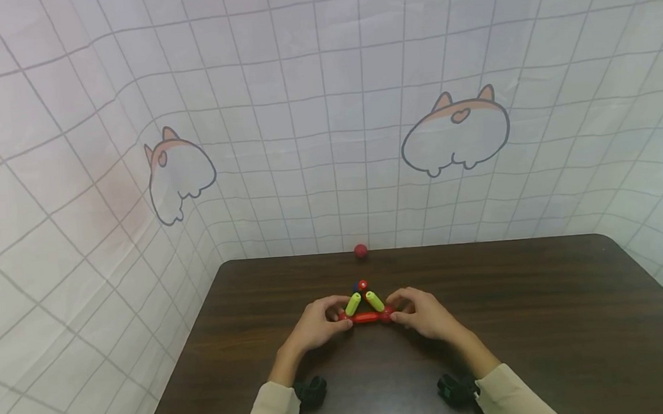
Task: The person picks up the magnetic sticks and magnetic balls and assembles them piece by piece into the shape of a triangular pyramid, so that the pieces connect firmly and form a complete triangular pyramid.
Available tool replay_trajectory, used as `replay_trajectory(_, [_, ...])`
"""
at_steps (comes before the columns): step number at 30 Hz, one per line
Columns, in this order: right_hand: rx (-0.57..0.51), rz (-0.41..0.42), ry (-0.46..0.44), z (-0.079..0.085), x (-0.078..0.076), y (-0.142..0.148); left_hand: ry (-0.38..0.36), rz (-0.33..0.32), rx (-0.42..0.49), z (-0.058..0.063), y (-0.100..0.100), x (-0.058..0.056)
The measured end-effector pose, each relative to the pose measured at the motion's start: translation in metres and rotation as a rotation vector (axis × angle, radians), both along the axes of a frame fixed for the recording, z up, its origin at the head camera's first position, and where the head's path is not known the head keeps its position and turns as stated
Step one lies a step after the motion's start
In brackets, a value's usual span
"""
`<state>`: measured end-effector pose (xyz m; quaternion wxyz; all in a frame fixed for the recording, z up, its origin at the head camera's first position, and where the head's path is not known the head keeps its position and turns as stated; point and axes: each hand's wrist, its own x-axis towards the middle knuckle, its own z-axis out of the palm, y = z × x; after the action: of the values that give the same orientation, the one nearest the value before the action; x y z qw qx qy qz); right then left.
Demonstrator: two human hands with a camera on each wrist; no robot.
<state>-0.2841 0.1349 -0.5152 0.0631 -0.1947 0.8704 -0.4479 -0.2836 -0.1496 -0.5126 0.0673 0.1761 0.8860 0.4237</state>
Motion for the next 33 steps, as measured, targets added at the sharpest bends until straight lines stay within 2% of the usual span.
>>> replay_trajectory(13, [-0.048,-0.034,-0.049,0.007,-0.004,0.016,-0.025,0.013,-0.01,0.001,-0.019,-0.004])
replay_trajectory(20, [-0.076,-0.038,-0.056,0.008,-0.013,0.017,-0.035,0.014,-0.015,0.003,-0.024,-0.005])
replay_trajectory(25, [-0.114,0.001,-0.042,0.011,-0.028,0.016,-0.047,0.015,-0.002,0.003,-0.026,-0.005])
replay_trajectory(33, [-0.111,0.056,-0.033,0.024,-0.071,0.004,-0.037,0.018,0.005,0.004,-0.03,-0.005])
